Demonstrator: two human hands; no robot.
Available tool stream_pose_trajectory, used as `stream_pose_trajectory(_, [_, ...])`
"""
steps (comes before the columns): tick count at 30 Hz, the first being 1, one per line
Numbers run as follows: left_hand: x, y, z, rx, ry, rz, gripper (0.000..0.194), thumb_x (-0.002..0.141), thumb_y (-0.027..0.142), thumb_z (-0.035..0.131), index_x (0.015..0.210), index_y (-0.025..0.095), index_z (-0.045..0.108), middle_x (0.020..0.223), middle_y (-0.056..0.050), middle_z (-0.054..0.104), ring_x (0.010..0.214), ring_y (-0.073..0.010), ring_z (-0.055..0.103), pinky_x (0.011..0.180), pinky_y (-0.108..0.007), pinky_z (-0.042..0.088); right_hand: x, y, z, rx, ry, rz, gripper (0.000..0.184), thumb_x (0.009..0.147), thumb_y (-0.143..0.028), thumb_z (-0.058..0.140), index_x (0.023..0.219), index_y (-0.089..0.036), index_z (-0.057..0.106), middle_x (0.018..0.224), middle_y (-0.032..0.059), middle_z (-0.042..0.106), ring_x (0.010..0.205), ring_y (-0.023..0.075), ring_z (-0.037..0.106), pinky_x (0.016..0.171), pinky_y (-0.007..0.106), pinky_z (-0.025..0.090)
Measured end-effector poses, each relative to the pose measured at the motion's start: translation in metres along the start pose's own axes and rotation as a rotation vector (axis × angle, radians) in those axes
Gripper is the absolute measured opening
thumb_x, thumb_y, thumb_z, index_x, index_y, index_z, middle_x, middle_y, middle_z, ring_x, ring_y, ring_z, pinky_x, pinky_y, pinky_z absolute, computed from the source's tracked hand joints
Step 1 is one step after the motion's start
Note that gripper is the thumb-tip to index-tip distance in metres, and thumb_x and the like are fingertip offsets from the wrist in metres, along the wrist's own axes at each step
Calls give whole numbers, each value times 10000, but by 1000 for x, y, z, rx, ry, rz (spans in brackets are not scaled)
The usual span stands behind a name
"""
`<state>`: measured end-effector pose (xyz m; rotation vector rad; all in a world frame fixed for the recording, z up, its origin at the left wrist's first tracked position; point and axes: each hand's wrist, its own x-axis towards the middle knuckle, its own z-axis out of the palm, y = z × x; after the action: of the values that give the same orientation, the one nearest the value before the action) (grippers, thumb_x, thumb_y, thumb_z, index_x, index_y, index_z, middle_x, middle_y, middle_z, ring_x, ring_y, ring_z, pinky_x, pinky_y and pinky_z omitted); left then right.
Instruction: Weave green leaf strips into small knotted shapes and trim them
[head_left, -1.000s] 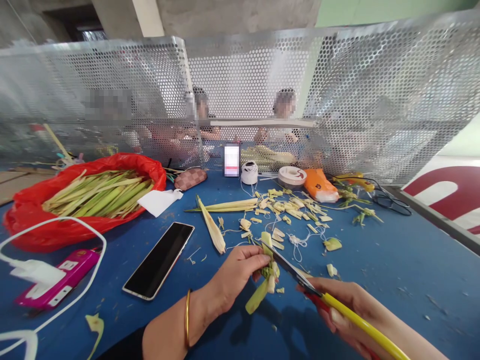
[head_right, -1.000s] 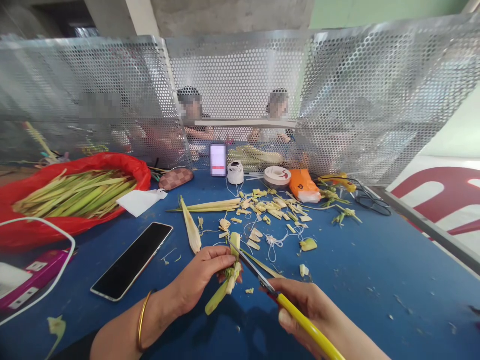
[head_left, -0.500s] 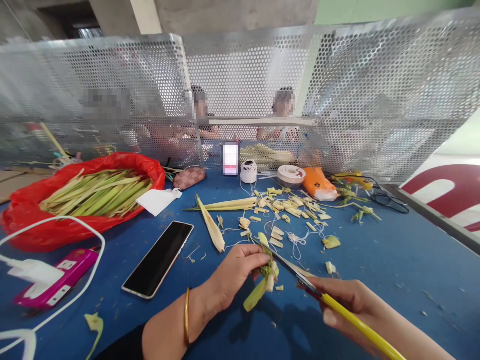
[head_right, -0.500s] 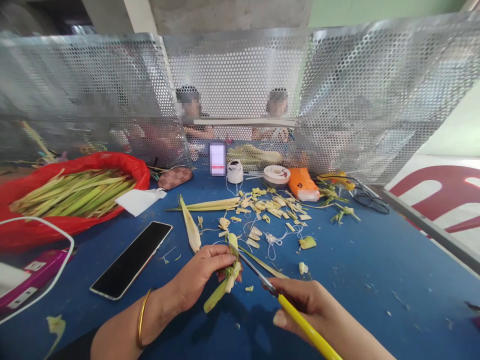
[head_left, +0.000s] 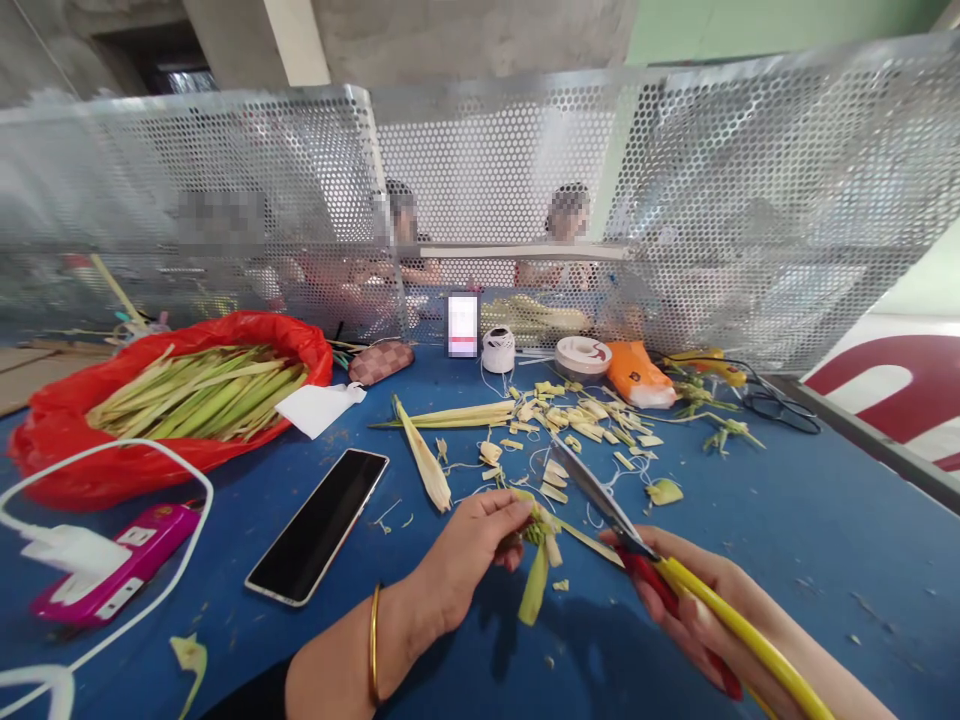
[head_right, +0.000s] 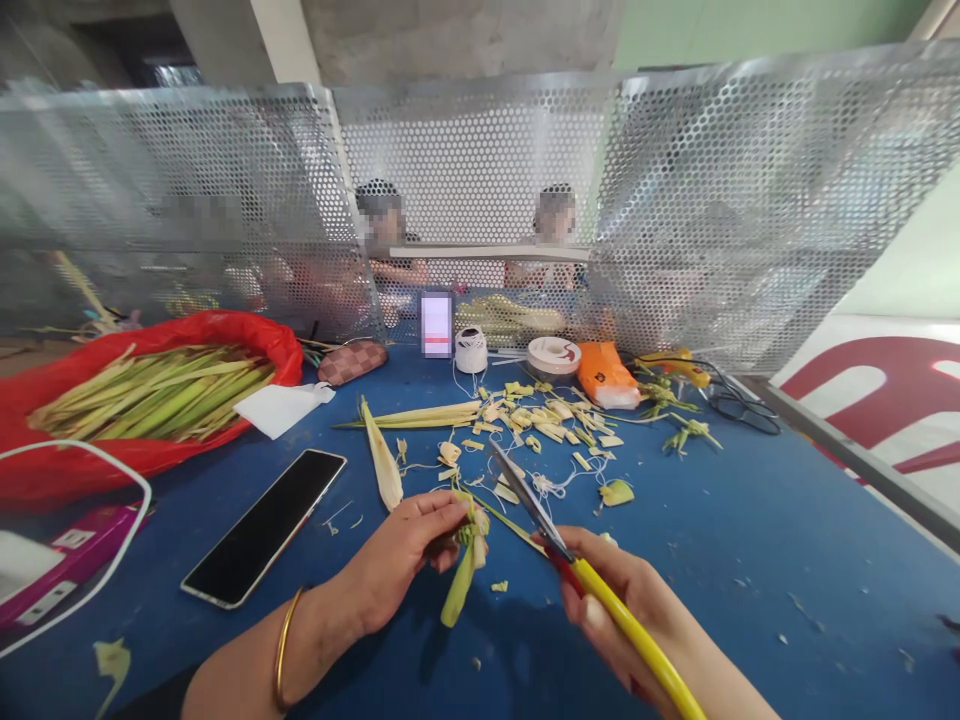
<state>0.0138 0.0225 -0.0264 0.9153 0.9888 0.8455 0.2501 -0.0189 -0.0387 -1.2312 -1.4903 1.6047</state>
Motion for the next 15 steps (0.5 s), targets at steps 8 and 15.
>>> stream_pose_trajectory(8, [-3,-2,3,-233,-2,-108,296,568,212,840,814,144,691,654,36,578,529,-43,432,535,-196,298,-4,-9,7,39,85,2,799,746,-761,521,1309,-196,470,783,24,561,425,41,339,377,170,326])
stream_pose_trajectory(15, [-1,3,2,-394,209,111,285,585,181,820,828,174,671,775,18,657,675,-82,572,594,-192,410,-11,8,7,-78,126,-104,849,670,-758,605,1284,-175,541,836,78,624,698,191,612,582,230,512])
